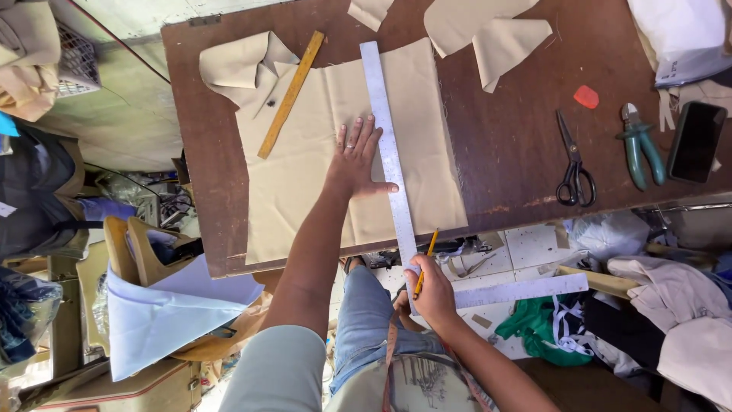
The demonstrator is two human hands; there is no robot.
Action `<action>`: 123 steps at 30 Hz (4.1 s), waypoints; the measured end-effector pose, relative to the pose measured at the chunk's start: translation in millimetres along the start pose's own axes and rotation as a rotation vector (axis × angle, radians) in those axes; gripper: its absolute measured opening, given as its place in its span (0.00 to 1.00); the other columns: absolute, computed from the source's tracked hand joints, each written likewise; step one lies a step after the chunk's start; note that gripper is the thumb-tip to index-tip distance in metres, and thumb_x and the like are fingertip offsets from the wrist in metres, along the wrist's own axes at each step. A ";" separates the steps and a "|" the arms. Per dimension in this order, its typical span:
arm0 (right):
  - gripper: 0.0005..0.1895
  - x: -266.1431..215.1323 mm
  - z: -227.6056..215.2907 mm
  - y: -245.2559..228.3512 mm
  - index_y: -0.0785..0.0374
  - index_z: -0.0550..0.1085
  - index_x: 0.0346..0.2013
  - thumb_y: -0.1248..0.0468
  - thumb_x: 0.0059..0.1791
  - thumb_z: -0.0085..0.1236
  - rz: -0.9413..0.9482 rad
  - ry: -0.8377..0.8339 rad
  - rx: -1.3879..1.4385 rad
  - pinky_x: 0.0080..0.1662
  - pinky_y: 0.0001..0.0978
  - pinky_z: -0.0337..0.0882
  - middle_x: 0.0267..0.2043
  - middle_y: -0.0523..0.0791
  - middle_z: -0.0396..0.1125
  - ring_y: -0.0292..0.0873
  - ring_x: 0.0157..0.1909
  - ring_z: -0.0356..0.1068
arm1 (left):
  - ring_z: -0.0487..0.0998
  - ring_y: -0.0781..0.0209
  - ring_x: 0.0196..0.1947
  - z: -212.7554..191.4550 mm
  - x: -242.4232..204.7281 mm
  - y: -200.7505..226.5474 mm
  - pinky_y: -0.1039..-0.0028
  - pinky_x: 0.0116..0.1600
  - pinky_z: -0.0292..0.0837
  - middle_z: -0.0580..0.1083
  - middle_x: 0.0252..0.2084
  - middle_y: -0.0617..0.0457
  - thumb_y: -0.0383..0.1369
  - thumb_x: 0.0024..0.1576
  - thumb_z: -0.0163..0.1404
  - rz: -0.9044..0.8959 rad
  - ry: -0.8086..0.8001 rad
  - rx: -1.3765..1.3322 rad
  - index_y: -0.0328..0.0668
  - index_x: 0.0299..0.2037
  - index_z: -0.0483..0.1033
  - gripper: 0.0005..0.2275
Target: The person cuts a piece of beige fabric using scissors on a wooden table. They then unfold a larger piece of fabric, smooth it out, and use a ruler and pencil to draw lines on it.
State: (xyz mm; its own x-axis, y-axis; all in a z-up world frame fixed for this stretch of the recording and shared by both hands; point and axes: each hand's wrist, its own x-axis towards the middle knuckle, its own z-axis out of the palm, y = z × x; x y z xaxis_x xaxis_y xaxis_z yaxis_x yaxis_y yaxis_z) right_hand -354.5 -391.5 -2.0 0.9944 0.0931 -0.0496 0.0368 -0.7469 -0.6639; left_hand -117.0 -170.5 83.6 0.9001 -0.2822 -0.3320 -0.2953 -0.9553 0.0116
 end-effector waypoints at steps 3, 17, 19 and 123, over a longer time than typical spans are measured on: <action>0.16 -1.2 0.5 1.2 0.50 0.69 0.54 0.50 0.54 0.53 -0.003 -0.017 -0.024 0.45 0.43 0.77 0.46 0.44 0.71 0.53 0.47 0.76 | 0.27 0.54 0.80 -0.5 -1.1 0.3 0.55 0.80 0.17 0.29 0.81 0.54 0.84 0.39 0.31 0.006 0.004 0.002 0.52 0.78 0.35 0.61; 0.21 -9.1 -11.0 -3.9 0.47 0.66 0.61 0.47 0.55 0.49 -0.069 -0.056 -0.141 0.39 0.42 0.80 0.46 0.43 0.66 0.53 0.43 0.76 | 0.29 0.53 0.81 -2.0 -3.6 2.1 0.54 0.81 0.18 0.31 0.82 0.56 0.83 0.39 0.36 0.008 0.038 -0.046 0.52 0.78 0.36 0.61; 0.22 -10.4 -17.2 -8.5 0.48 0.65 0.62 0.50 0.55 0.49 -0.083 -0.071 -0.126 0.38 0.44 0.80 0.46 0.45 0.67 0.55 0.41 0.77 | 0.28 0.54 0.80 -3.2 -4.5 2.0 0.54 0.81 0.18 0.31 0.81 0.57 0.83 0.39 0.34 0.010 0.030 -0.027 0.52 0.78 0.36 0.61; 0.25 -23.7 -22.4 11.8 0.49 0.64 0.47 0.38 0.47 0.56 0.067 -0.251 -0.113 0.45 0.45 0.66 0.37 0.39 0.70 0.51 0.42 0.72 | 0.33 0.37 0.79 -28.6 53.1 47.7 0.35 0.73 0.19 0.36 0.79 0.33 0.77 0.30 0.63 -0.068 -0.224 0.382 0.33 0.76 0.35 0.73</action>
State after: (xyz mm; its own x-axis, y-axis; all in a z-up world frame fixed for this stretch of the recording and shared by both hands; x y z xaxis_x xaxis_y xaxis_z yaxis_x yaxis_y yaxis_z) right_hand -375.4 -417.3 8.0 0.9398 0.1911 -0.2832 -0.0031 -0.8242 -0.5663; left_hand -74.2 -233.6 93.5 0.8422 -0.1538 -0.5167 -0.3728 -0.8585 -0.3522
